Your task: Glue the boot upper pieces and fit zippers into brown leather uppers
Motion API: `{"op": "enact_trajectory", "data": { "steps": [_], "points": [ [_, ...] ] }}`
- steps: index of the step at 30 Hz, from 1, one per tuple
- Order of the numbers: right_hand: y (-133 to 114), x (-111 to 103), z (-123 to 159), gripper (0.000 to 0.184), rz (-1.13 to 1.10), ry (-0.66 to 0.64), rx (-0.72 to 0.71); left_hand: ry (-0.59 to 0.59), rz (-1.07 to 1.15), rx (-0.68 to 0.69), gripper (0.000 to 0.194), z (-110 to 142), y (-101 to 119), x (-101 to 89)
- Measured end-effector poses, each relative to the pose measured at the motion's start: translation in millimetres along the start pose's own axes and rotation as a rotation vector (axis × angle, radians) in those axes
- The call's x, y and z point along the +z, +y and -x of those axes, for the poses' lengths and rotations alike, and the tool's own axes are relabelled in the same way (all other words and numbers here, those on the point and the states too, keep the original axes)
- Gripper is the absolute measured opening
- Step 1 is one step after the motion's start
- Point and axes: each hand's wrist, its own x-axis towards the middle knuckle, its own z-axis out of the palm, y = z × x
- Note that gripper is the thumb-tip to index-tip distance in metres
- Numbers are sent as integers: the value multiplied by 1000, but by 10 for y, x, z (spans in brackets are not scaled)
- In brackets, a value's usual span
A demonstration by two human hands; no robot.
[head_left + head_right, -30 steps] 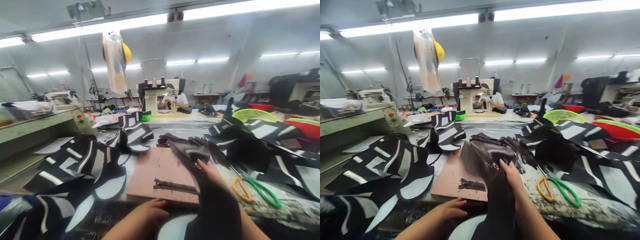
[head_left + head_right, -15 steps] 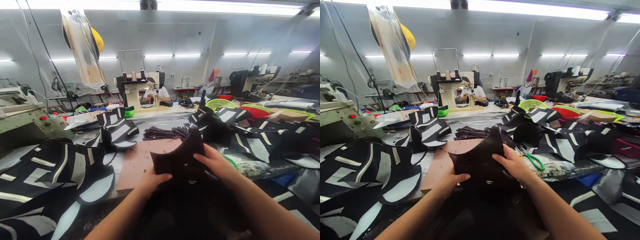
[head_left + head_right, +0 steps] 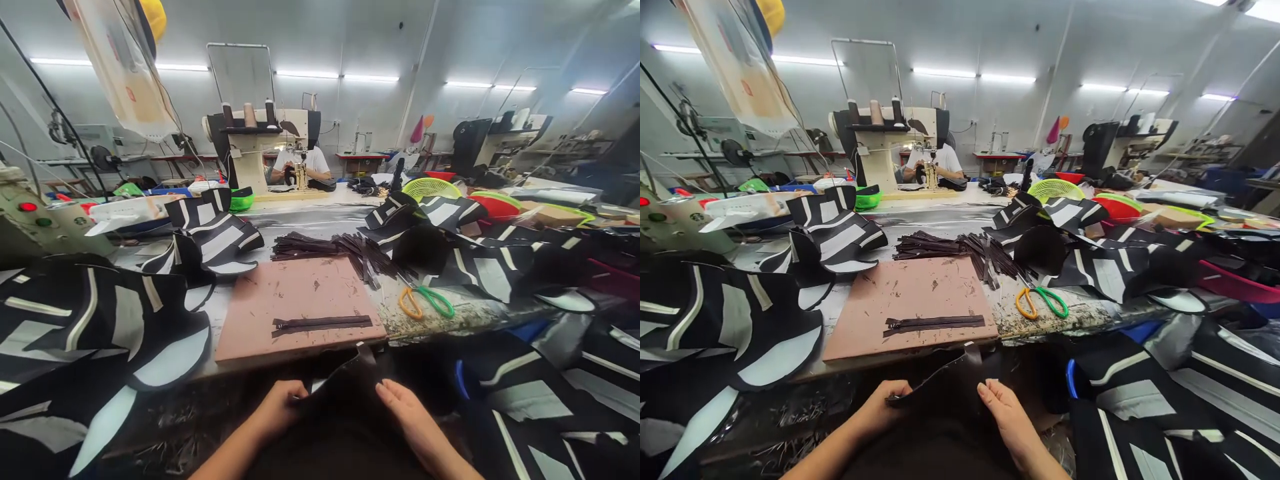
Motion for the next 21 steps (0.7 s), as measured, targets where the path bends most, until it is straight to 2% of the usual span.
{"op": "enact_trajectory", "data": {
  "steps": [1,3,4,5,6,7,8,9,10,12,13,14,15,17,19,21],
  "points": [
    [-33,-44,-9,45,135,134,-114,-45,11,-8,20,23,35,-13],
    [-207,-126,-50,46,431,382,-474,-83,28,21,29,42,166,-26],
    [-330,-144,-85,51,577,417,-696,-67,29,58,34,42,249,-27],
    [-463,-138,-129,57,715,364,-910,-51,23,101,37,41,334,-24],
    [-594,-108,-185,60,834,233,-1082,-48,5,136,36,41,414,-20],
    [-712,-58,-253,60,927,54,-1176,-74,-24,159,33,46,485,-16],
    [-810,6,-329,56,990,-135,-1181,-127,-54,166,31,54,541,-19],
    [-881,75,-413,48,1032,-307,-1102,-203,-82,164,29,65,581,-34],
    [-923,142,-500,39,1051,-451,-962,-286,-108,163,30,75,604,-64],
    [-927,251,-663,25,1025,-672,-615,-415,-145,186,42,78,600,-182],
    [-898,290,-733,22,992,-752,-449,-431,-157,207,49,63,579,-267],
    [-857,321,-793,21,946,-801,-308,-394,-174,228,52,36,549,-361],
    [-810,343,-842,22,888,-824,-196,-301,-208,244,50,-2,513,-458],
    [-724,377,-916,23,762,-844,-45,0,-345,256,42,-96,434,-621],
    [-676,404,-973,25,642,-893,39,228,-547,273,34,-185,359,-705],
    [-676,428,-1027,28,552,-962,50,287,-715,315,28,-238,295,-704]
  ]
}}
